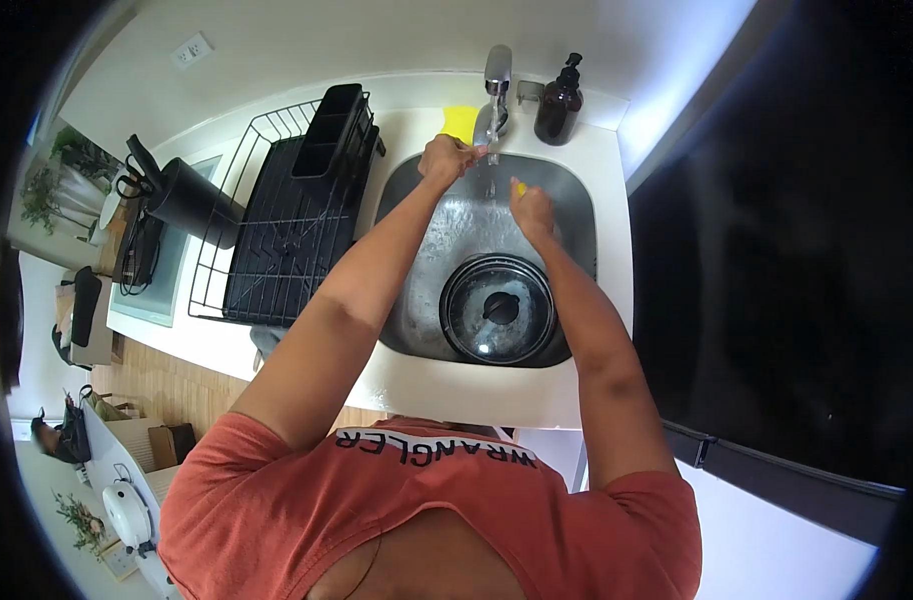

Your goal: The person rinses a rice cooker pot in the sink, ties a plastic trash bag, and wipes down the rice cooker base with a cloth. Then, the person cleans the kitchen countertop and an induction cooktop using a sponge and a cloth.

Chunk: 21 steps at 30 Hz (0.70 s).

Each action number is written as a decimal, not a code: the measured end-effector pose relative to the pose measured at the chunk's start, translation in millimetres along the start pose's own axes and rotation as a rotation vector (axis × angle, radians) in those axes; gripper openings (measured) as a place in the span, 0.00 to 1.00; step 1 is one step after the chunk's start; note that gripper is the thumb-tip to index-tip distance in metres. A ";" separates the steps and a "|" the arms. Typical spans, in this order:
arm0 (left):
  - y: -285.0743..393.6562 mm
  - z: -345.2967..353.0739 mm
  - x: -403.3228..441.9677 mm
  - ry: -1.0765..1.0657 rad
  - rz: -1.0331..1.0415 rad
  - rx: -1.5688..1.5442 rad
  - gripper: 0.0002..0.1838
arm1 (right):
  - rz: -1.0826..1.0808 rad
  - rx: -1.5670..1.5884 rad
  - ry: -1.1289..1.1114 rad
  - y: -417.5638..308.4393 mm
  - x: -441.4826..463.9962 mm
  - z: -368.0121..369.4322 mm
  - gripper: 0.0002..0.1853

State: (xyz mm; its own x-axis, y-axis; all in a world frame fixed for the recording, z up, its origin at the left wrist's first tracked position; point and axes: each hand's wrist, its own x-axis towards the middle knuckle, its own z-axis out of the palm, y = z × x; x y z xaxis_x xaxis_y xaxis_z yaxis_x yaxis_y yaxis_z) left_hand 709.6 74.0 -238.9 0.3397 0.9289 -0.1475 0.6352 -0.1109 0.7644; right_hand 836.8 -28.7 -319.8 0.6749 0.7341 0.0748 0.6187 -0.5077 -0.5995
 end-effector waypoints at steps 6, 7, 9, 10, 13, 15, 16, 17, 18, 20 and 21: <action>-29.2 14.0 -66.8 0.235 0.277 0.433 0.19 | -0.193 -0.226 -0.023 -6.5 -34.0 -34.6 0.22; -42.4 32.3 -71.4 0.272 0.293 0.596 0.15 | -0.152 -0.245 -0.051 6.6 -31.3 -27.2 0.20; -52.2 34.0 -109.5 0.014 0.420 0.796 0.17 | -0.217 -0.386 -0.056 -3.6 -51.3 -35.6 0.18; -48.2 14.3 -149.5 -0.085 0.470 0.868 0.19 | -0.216 -0.416 -0.063 0.4 -55.3 -33.8 0.18; -70.6 -8.3 -199.1 -0.419 0.783 0.653 0.29 | -0.180 -0.575 -0.025 -10.9 -75.4 -41.9 0.18; -77.2 -40.6 -235.7 -0.577 0.767 0.511 0.35 | -0.222 -0.693 0.031 -21.1 -80.5 -54.5 0.18; -81.4 -67.0 -254.7 -0.569 0.758 0.514 0.35 | -0.235 -0.750 0.078 -21.4 -81.2 -59.5 0.18; -87.4 -98.1 -276.0 -0.612 0.805 0.434 0.34 | -0.353 -0.674 0.247 -8.7 -77.1 -63.8 0.19; -97.9 -128.1 -295.6 -0.656 0.852 0.353 0.33 | -0.184 -0.636 0.285 -30.3 -86.0 -79.1 0.21; -128.0 -191.7 -323.2 -0.559 0.908 0.217 0.32 | -0.367 -0.344 0.607 -73.8 -117.7 -116.6 0.17; -143.7 -219.0 -333.5 -0.468 0.964 0.067 0.31 | -0.494 -0.270 0.770 -93.6 -140.6 -129.7 0.16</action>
State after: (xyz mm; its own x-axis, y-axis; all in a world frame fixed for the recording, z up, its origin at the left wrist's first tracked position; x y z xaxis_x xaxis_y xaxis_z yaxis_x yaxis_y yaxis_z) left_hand 353.2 -142.5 -162.1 0.9410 0.2129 0.2630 -0.0112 -0.7572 0.6531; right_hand 736.1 -142.9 -170.9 0.3324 0.4439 0.8321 0.9117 -0.3770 -0.1631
